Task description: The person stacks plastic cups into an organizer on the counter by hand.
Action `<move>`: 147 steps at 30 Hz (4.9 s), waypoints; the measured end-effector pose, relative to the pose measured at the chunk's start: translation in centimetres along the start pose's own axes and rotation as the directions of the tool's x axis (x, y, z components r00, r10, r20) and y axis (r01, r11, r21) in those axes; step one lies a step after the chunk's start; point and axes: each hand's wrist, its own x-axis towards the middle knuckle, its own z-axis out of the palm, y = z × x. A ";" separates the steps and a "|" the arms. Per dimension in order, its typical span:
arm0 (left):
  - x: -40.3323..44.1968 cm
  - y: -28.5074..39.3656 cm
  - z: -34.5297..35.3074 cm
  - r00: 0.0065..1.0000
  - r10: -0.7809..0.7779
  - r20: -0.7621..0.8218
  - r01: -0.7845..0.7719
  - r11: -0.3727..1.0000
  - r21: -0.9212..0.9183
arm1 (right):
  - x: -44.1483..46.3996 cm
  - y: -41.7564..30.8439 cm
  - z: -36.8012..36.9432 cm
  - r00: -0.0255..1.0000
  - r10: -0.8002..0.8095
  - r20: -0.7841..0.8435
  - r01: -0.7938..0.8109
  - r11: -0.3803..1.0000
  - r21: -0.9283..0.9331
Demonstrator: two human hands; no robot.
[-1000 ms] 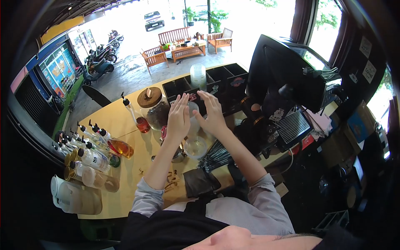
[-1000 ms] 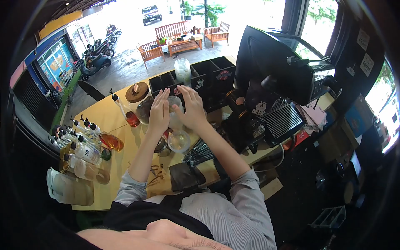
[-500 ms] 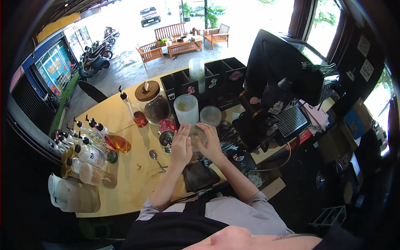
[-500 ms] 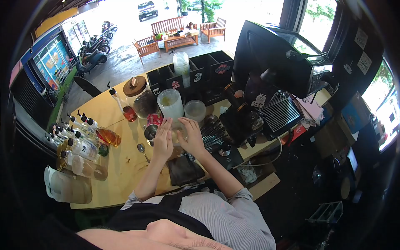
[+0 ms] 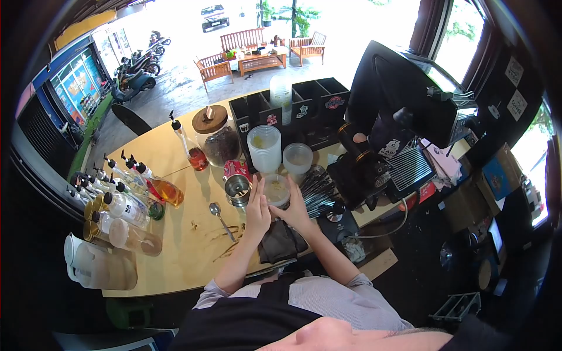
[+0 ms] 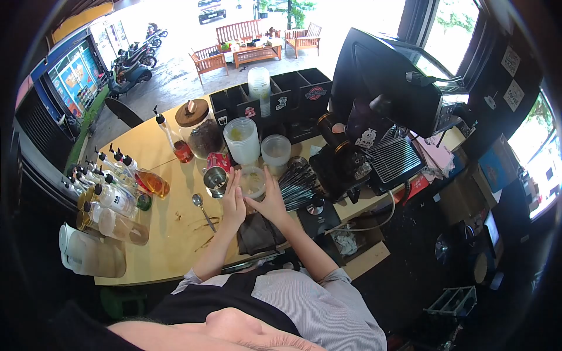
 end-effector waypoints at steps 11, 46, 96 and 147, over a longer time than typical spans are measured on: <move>-1.6 -0.8 0.2 0.990 -0.144 0.004 0.144 0.987 -0.071 | -0.2 0.1 0.7 0.986 0.164 0.001 -0.158 0.947 0.282; -1.2 0.1 -0.7 0.978 -0.207 0.034 0.205 0.978 0.049 | 0.9 -2.7 -0.6 0.993 -0.018 -0.116 0.011 0.998 -0.056; 16.2 7.3 -2.6 0.994 0.042 -0.102 -0.046 0.998 -0.042 | 18.5 -4.5 -14.0 0.943 -0.017 -0.332 0.018 1.000 -0.001; 28.6 2.4 1.8 0.980 0.200 0.013 -0.180 0.851 0.493 | 29.7 -0.4 -6.1 0.969 -0.207 -0.135 0.145 0.919 -0.368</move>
